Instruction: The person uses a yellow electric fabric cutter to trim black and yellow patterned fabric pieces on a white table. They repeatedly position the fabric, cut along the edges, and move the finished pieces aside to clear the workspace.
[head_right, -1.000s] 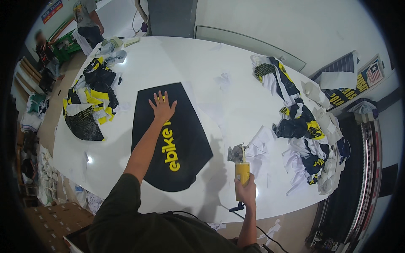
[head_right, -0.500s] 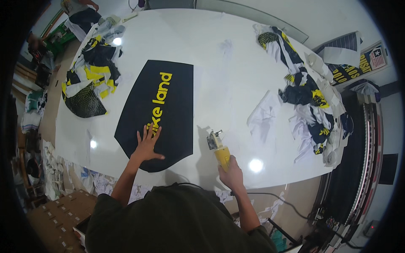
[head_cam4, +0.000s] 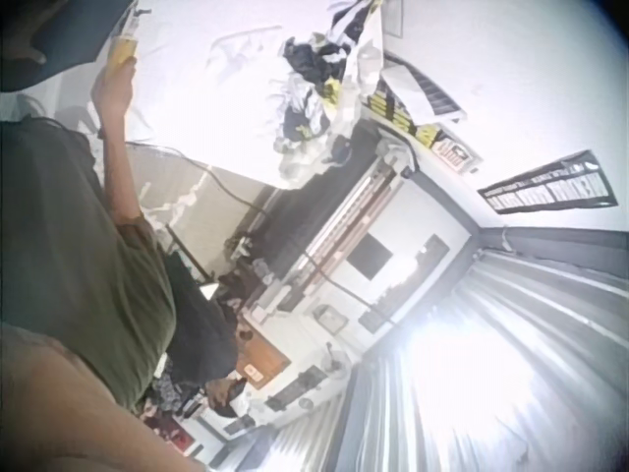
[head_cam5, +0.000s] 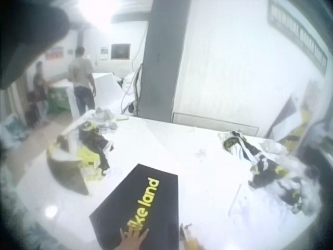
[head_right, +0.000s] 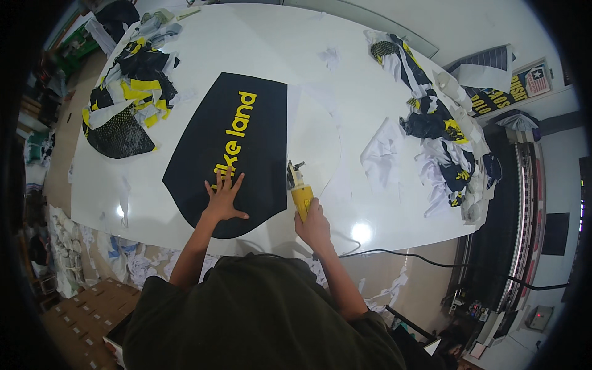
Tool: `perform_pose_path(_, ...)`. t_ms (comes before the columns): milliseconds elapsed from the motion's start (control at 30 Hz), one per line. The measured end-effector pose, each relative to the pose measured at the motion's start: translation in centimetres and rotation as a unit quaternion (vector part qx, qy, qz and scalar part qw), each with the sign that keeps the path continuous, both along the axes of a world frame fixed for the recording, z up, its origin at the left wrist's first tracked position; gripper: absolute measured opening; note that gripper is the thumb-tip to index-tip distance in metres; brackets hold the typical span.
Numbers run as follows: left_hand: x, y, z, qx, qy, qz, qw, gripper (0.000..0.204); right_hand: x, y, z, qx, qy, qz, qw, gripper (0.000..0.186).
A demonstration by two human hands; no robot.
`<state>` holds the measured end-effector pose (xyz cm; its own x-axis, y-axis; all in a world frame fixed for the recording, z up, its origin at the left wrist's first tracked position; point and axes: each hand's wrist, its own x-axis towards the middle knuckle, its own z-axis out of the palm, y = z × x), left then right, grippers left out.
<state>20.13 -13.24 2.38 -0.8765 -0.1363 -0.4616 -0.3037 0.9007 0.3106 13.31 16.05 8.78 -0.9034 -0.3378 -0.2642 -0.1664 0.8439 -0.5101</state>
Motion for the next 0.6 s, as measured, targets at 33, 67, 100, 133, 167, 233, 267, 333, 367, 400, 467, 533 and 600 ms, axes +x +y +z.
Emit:
perform_pose_path(33, 0.0, 0.0, -0.1, -0.001, -0.001, -0.001, 1.0, 0.148, -0.3, -0.4, -0.1, 0.002, 0.007, -0.001, 1.0, 0.051)
perform_pose_path(67, 0.0, 0.0, -0.1, -0.002, -0.001, -0.002, 1.0, 0.147, -0.7, -0.8, -0.6, 0.004, 0.014, -0.002, 1.0, 0.051)
perform_pose_path(100, -0.1, 0.0, -0.2, -0.003, -0.002, -0.003, 1.0, 0.147, -1.1, -1.1, -0.9, 0.006, 0.02, -0.004, 1.0, 0.051)
perform_pose_path(133, -0.2, 0.0, -0.2, -0.003, -0.001, -0.004, 1.0, 0.147, -1.6, -1.3, -1.2, 0.01, 0.023, -0.005, 1.0, 0.051)
perform_pose_path(167, -0.1, -0.1, -0.3, -0.003, -0.001, -0.003, 1.0, 0.147, -2.0, -1.8, -1.3, 0.014, 0.025, -0.003, 1.0, 0.05)
perform_pose_path(233, 0.1, -0.1, -0.3, 0.0, 0.003, 0.001, 1.0, 0.146, -2.8, -2.7, -1.5, 0.02, 0.026, -0.003, 0.999, 0.05)
perform_pose_path(267, 0.2, -0.2, -0.2, 0.001, 0.007, 0.002, 1.0, 0.146, -3.3, -3.1, -1.5, 0.022, 0.025, -0.004, 0.999, 0.05)
perform_pose_path(333, 0.2, -0.1, -0.1, 0.004, 0.007, 0.002, 1.0, 0.145, -4.0, -3.8, -1.4, 0.032, 0.02, -0.012, 0.999, 0.05)
perform_pose_path(367, 0.2, -0.1, 0.1, 0.004, 0.003, 0.0, 1.0, 0.145, -4.4, -4.2, -1.4, 0.038, 0.016, -0.017, 0.999, 0.05)
perform_pose_path(400, 0.2, -0.1, 0.2, 0.005, -0.002, -0.002, 1.0, 0.144, -4.8, -4.6, -1.4, 0.044, 0.012, -0.023, 0.999, 0.05)
perform_pose_path(467, 0.1, -0.2, 0.1, 0.005, -0.001, -0.001, 1.0, 0.144, -5.6, -5.3, -1.6, 0.024, 0.043, -0.023, 0.999, 0.049)
perform_pose_path(533, 0.2, -0.3, 0.0, 0.005, 0.0, -0.002, 1.0, 0.144, -6.6, -6.0, -1.7, 0.026, 0.046, -0.024, 0.998, 0.05)
perform_pose_path(600, 0.3, -0.3, -0.1, 0.006, 0.001, -0.004, 1.0, 0.144, -7.8, -6.7, -1.5, 0.049, 0.021, -0.027, 0.998, 0.053)
